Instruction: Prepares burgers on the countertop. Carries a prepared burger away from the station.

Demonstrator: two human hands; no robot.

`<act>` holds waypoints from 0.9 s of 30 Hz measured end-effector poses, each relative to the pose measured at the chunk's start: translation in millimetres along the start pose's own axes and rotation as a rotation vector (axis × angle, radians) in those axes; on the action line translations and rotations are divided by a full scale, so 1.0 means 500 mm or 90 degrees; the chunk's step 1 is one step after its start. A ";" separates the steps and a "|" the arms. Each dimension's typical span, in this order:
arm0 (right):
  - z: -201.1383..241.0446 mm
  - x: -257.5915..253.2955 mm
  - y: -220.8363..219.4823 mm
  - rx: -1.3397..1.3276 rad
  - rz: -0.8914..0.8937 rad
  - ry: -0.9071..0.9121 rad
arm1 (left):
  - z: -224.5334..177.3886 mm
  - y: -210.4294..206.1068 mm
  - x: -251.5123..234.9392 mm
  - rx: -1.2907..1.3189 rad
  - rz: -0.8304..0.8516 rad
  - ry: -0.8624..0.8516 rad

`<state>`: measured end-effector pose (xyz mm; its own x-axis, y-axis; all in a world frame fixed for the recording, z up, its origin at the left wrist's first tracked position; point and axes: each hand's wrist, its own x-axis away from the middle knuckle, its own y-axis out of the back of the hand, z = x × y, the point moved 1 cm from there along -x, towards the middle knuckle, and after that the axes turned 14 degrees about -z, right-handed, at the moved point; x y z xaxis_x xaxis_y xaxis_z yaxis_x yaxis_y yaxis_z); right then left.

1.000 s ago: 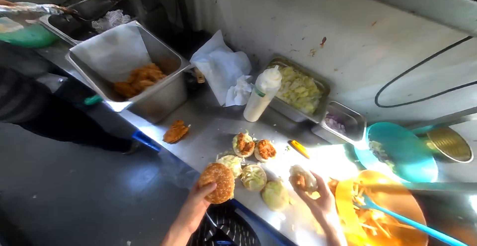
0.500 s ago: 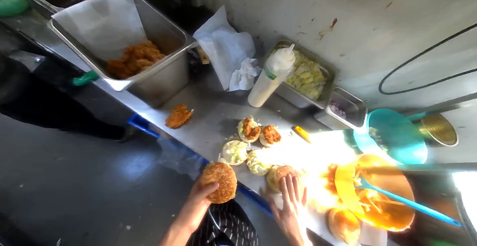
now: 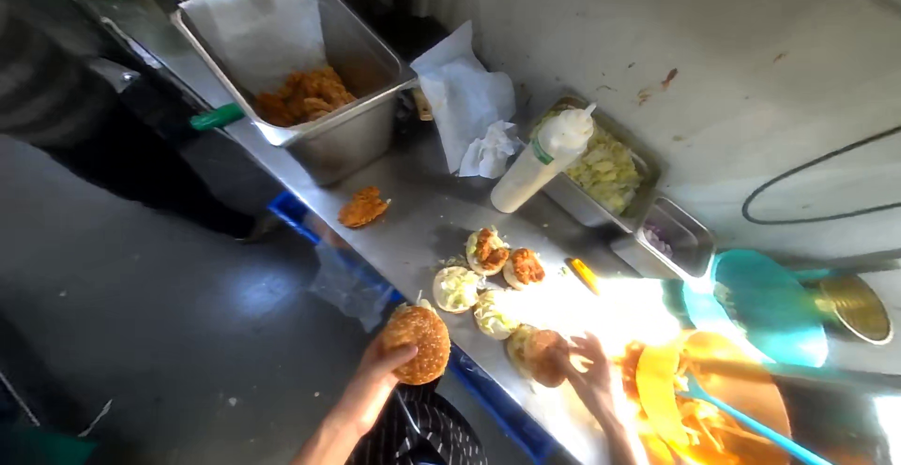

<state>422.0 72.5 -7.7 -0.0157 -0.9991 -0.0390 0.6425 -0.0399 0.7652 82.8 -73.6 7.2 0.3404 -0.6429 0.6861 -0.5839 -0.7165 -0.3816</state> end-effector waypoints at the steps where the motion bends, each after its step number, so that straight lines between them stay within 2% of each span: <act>1: -0.011 -0.016 0.001 -0.013 0.070 -0.053 | 0.002 -0.001 0.003 0.007 -0.010 -0.008; 4: -0.029 -0.033 -0.005 -0.038 0.183 -0.109 | 0.013 -0.005 0.020 0.037 -0.043 -0.033; 9: -0.033 -0.042 -0.021 -0.057 0.206 -0.070 | 0.040 -0.011 0.051 0.063 -0.094 -0.054; 15: -0.015 -0.056 -0.022 -0.107 0.227 -0.134 | 0.073 -0.021 0.073 0.084 -0.152 -0.066; 27: -0.010 -0.065 -0.029 -0.034 0.338 -0.006 | 0.118 -0.048 0.097 0.123 -0.210 -0.077</act>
<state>417.1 105.8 -21.0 0.3164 -0.8814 0.3507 0.6019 0.4722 0.6440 157.1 -103.7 13.1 0.5776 -0.3886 0.7179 -0.2834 -0.9202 -0.2701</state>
